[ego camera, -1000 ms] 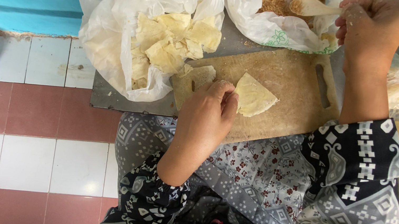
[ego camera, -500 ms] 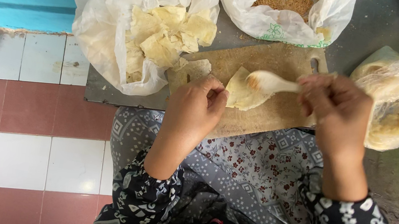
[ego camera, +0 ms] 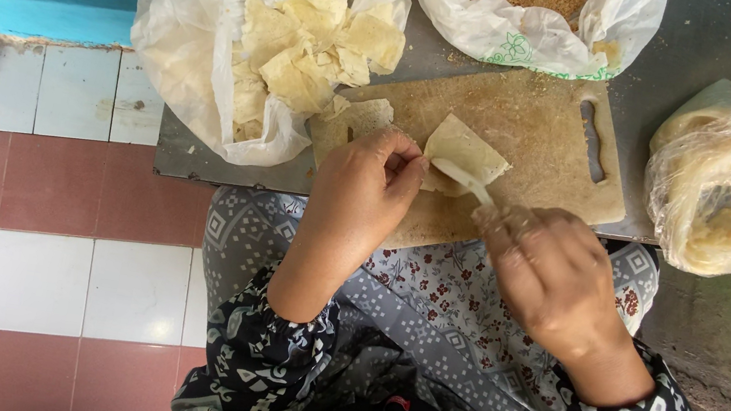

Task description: The person sits at a metal table and folds thin pastry wrappers around a filling, pressing the edges closed by hand on a cutting board. They take wrappers from a plastic bag, add filling with a spoon from a bag of brown mixture, fold each wrapper into a filled parcel, and set finished parcels aside.

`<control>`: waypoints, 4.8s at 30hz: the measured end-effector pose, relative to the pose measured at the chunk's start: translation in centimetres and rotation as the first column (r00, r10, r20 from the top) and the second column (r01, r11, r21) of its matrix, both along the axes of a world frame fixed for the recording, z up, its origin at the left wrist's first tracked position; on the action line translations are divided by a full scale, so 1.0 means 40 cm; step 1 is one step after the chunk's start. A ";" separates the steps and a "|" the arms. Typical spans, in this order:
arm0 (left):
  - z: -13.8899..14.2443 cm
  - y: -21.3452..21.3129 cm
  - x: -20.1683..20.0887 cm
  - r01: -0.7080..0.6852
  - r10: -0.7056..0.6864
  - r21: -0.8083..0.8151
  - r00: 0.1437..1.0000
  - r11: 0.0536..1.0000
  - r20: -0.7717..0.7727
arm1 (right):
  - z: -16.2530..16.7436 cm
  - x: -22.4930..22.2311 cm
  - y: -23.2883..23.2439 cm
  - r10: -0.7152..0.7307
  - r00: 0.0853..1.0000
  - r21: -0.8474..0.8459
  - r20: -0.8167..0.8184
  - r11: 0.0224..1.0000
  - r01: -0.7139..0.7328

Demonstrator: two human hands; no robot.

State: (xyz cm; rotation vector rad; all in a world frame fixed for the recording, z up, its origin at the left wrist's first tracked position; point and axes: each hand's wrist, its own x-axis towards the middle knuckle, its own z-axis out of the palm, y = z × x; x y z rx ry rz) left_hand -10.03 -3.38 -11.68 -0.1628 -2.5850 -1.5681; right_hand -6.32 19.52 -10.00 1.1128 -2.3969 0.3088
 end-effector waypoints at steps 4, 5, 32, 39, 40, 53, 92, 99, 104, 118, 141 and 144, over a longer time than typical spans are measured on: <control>0.005 -0.001 -0.004 0.009 -0.008 -0.011 1.000 1.000 0.019 | -0.011 -0.004 0.011 0.082 0.988 0.049 -0.130 0.996 -0.076; 0.005 0.000 -0.004 0.019 -0.019 0.012 0.999 1.000 0.037 | -0.022 -0.021 0.009 0.093 0.977 -0.057 -0.193 0.993 -0.106; 0.016 0.052 0.017 -0.072 0.018 -0.272 0.981 0.960 -0.196 | 0.008 -0.325 0.004 -0.492 0.867 -0.102 -0.079 0.869 0.484; 0.007 0.054 0.020 -0.050 -0.028 -0.303 0.969 0.952 -0.247 | 0.034 -0.140 -0.071 -0.279 0.814 -0.117 0.510 0.915 0.386; 0.006 0.055 0.020 -0.054 -0.025 -0.300 0.967 0.952 -0.254 | 0.036 -0.137 -0.080 -0.283 0.756 -0.137 0.590 0.888 0.439; 0.003 0.052 0.011 -0.052 -0.023 -0.297 0.969 0.954 -0.244 | -0.018 -0.180 -0.091 0.346 0.614 -0.653 0.709 0.652 0.386; -0.019 0.012 0.005 0.127 -0.281 -0.424 0.904 0.897 -0.323 | -0.036 -0.158 -0.035 0.048 0.890 -0.344 0.453 0.931 0.125; -0.018 0.013 -0.008 0.155 -0.247 -0.322 0.931 0.934 -0.269 | -0.032 -0.157 -0.037 -0.045 0.867 -0.290 0.496 0.933 0.214; -0.014 0.018 -0.014 0.142 -0.229 -0.285 0.925 0.948 -0.303 | -0.041 -0.176 -0.053 -0.074 0.868 -0.320 0.491 0.911 0.258; -0.033 0.037 -0.022 -0.032 -0.167 -0.462 0.909 0.886 -0.382 | -0.023 -0.195 -0.042 0.045 0.891 -0.303 0.453 0.947 0.107; -0.021 0.044 -0.022 -0.045 -0.029 -0.236 0.954 0.971 -0.299 | -0.024 -0.240 -0.027 0.201 0.868 -0.275 0.454 0.958 -0.078; -0.019 0.040 -0.009 -0.039 -0.104 -0.339 0.914 0.940 -0.392 | -0.031 -0.245 -0.026 0.219 0.879 -0.304 0.423 0.948 -0.090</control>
